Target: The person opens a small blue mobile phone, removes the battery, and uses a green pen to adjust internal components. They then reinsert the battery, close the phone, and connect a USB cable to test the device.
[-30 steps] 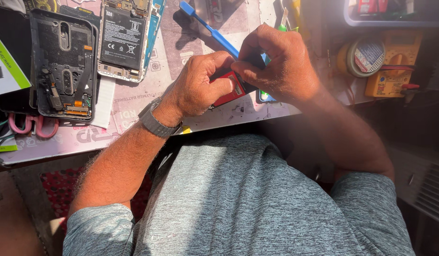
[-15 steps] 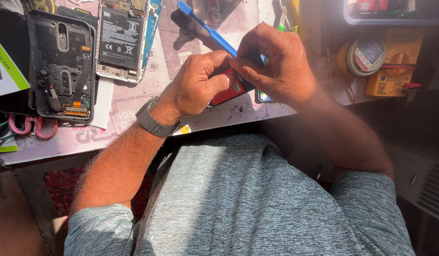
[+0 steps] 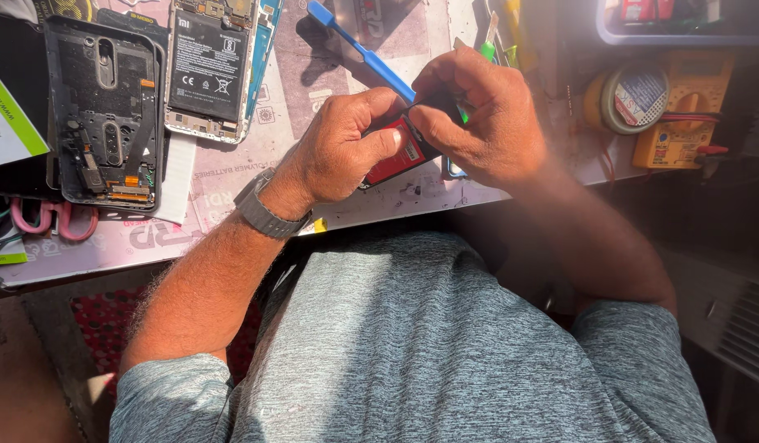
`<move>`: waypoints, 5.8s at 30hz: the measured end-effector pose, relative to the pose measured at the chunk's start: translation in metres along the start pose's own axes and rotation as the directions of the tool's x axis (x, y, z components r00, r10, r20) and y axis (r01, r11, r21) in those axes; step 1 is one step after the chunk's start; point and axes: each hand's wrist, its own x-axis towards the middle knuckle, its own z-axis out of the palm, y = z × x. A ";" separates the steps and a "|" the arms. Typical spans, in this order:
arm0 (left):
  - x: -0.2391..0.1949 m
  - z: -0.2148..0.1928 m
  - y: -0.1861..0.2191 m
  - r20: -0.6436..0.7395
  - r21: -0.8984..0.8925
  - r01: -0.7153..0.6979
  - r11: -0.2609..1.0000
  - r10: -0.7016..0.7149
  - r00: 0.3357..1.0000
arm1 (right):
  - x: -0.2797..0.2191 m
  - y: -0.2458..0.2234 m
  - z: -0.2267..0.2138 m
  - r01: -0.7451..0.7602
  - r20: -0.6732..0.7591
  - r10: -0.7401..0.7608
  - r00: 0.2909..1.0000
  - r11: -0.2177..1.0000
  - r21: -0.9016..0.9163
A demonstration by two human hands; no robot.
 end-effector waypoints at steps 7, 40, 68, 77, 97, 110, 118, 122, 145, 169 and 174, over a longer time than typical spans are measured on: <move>0.000 0.003 -0.001 -0.001 -0.014 0.041 0.999 -0.041 0.999 | -0.010 -0.009 0.003 -0.240 -0.020 0.243 0.970 0.966 0.095; -0.002 0.003 -0.002 -0.038 0.024 -0.073 0.997 0.073 0.997 | -0.022 -0.013 0.015 -0.258 -0.026 0.266 0.964 0.951 0.169; -0.007 0.010 -0.010 -0.149 0.094 -0.191 0.977 0.204 0.968 | -0.020 -0.010 0.024 -0.217 -0.070 0.225 0.972 0.971 0.097; -0.002 0.001 -0.002 -0.007 -0.156 0.021 0.988 -0.022 1.000 | -0.012 0.002 0.001 -0.338 0.067 0.345 0.936 0.833 0.438; -0.005 0.015 -0.002 -0.223 0.001 -0.254 0.967 0.247 0.943 | -0.002 0.005 0.015 -0.105 -0.015 0.156 0.988 0.727 0.678; -0.005 0.025 -0.001 -0.371 -0.234 -0.216 0.948 0.118 0.921 | -0.008 0.019 0.047 0.016 -0.242 0.114 0.964 0.879 0.477; -0.004 0.022 -0.005 -0.429 -0.007 -0.206 0.979 0.183 0.884 | -0.002 0.019 0.044 0.095 -0.199 0.009 0.980 0.856 0.508; 0.001 0.017 -0.003 -0.322 -0.257 -0.153 0.954 0.065 0.945 | -0.013 0.030 0.048 0.117 -0.299 -0.035 0.954 0.958 0.260; 0.004 0.011 0.019 -0.134 -0.925 -0.177 0.336 0.146 0.980 | -0.017 -0.056 0.056 0.429 -0.185 -0.520 0.834 0.821 -0.376; 0.012 0.023 0.015 -0.123 -0.947 -0.125 0.297 0.025 0.992 | -0.002 -0.043 0.067 0.312 -0.014 -0.426 0.904 0.683 -0.660; 0.012 -0.003 0.006 -0.187 -0.851 -0.249 0.462 0.177 0.966 | -0.015 0.012 0.075 0.101 -0.441 -0.144 0.886 0.988 -0.119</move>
